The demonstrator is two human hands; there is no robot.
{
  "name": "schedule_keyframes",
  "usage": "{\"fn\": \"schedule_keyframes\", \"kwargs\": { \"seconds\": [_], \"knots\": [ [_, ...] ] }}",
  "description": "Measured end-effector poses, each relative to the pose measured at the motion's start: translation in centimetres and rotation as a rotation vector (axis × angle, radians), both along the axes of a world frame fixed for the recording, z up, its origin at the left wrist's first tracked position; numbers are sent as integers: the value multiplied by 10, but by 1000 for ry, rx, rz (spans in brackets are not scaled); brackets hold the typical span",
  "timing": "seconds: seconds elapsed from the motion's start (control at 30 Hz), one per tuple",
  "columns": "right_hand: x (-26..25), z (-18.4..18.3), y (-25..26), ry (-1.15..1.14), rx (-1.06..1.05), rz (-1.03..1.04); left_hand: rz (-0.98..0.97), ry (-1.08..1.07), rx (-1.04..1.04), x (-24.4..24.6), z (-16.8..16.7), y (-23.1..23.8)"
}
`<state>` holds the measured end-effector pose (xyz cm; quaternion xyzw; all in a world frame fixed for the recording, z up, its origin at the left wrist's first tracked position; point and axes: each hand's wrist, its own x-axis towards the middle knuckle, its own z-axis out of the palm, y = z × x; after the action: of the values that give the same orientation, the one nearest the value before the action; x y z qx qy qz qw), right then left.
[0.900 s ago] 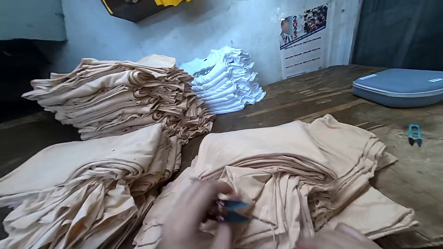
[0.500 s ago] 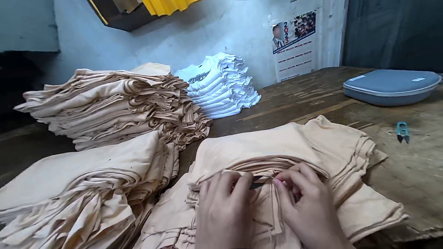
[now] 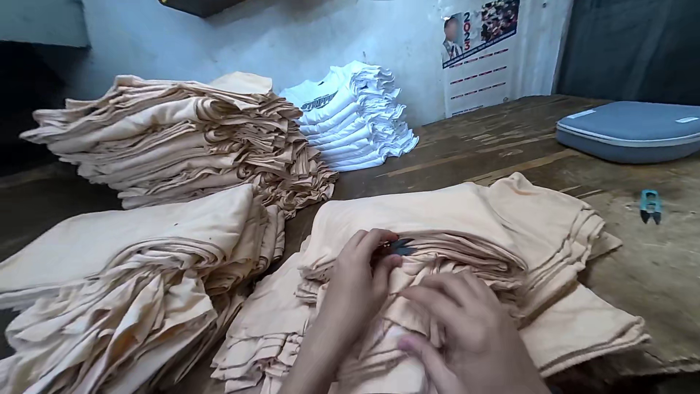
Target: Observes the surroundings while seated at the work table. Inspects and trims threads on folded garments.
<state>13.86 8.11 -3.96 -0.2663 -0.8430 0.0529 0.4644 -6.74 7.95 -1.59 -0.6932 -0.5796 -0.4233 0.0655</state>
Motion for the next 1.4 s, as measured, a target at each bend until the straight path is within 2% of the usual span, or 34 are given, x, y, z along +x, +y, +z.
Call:
{"fn": "schedule_keyframes", "kwargs": {
  "seconds": [0.07,0.13,0.2,0.3,0.33,0.4,0.5,0.57,0.67,0.8,1.0,1.2,1.4],
  "knots": [
    [-2,-11,0,51,53,43,-62,-59,-30,-7,-3,-1],
    [20,-6,0,91,7,177,-84,-50,-16,-10,-6,-5],
    [54,3,2,-15,-92,329,-73,-47,-15,-15,-13,-12],
    [90,17,7,-292,-291,548,9,-34,14,-20,-15,-20],
    [91,19,5,-289,-321,540,63,-7,55,-18,-14,-23],
    [78,17,-3,-87,-315,395,122,46,151,-8,-7,-32],
    [58,8,-7,95,-282,105,40,81,198,13,5,-50],
    [53,3,-9,107,-318,38,-25,122,166,24,9,-61],
    [45,-9,-17,125,-363,44,-55,249,145,32,12,-72],
    [39,-16,-27,327,-378,-46,-8,364,127,44,27,-83],
    [26,-16,-28,474,-340,-59,-27,536,118,64,31,-72],
    [41,-6,-39,320,-247,-92,127,539,147,59,29,-80],
    [46,12,-56,317,-174,18,25,558,184,60,16,-74]
  ]
}}
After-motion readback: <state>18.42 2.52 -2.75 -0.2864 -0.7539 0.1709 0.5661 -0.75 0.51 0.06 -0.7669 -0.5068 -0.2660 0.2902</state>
